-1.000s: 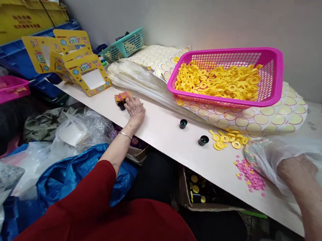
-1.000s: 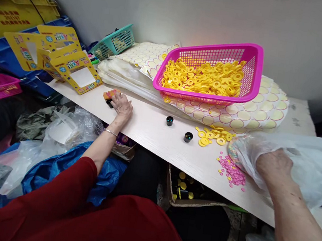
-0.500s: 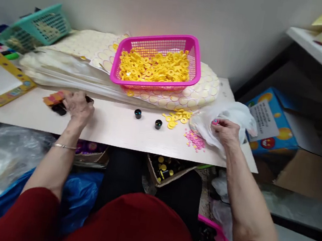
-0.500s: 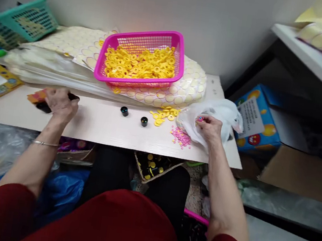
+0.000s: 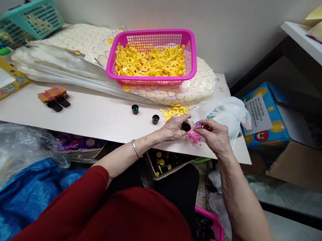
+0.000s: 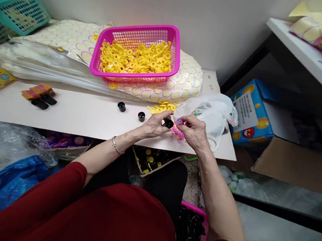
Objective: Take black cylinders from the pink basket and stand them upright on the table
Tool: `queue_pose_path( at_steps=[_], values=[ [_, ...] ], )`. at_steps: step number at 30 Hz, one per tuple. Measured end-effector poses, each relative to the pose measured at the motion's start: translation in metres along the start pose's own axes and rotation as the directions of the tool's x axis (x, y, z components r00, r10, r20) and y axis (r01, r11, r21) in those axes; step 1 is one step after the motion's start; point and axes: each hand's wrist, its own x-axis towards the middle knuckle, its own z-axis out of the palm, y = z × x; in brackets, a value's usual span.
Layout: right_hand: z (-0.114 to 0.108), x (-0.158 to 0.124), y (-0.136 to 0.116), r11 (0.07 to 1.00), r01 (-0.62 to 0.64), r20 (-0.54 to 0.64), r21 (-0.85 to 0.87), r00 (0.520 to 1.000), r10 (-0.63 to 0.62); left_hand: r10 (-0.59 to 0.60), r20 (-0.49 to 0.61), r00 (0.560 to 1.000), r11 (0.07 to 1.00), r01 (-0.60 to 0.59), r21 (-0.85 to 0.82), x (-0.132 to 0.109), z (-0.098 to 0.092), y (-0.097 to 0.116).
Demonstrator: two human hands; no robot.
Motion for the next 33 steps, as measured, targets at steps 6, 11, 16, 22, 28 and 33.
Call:
queue_pose_path(
  at_steps=[6,11,16,22,28,33],
  values=[
    [-0.018,-0.004,0.008,0.783,0.182,0.144,-0.594,0.982,-0.119,0.036,0.067,0.997,0.998,-0.039,0.046,0.021,0.029,0.005],
    [-0.02,-0.011,-0.009,0.333,0.416,0.366,-0.846,0.908,-0.204,0.055,0.108,0.993,0.997,-0.06,0.047,0.032,0.042,0.015],
    [-0.019,-0.014,-0.005,0.308,0.405,0.335,-0.861,0.907,-0.255,0.024,0.094,0.995,0.999,-0.021,-0.036,0.036,0.046,0.016],
    [-0.029,0.0,0.028,0.909,0.122,-0.005,-0.399,0.991,-0.135,0.012,0.01,1.0,0.985,-0.01,-0.175,0.024,0.041,-0.001],
    [-0.033,0.029,0.066,0.937,-0.33,-0.27,-0.11,0.918,0.292,0.002,-0.239,0.971,0.971,-0.059,-0.232,-0.043,-0.008,-0.042],
    [-0.03,0.05,0.072,0.663,-0.269,-0.129,-0.698,0.959,0.253,-0.241,-0.531,0.812,0.97,0.212,-0.116,-0.092,-0.065,-0.086]
  ],
)
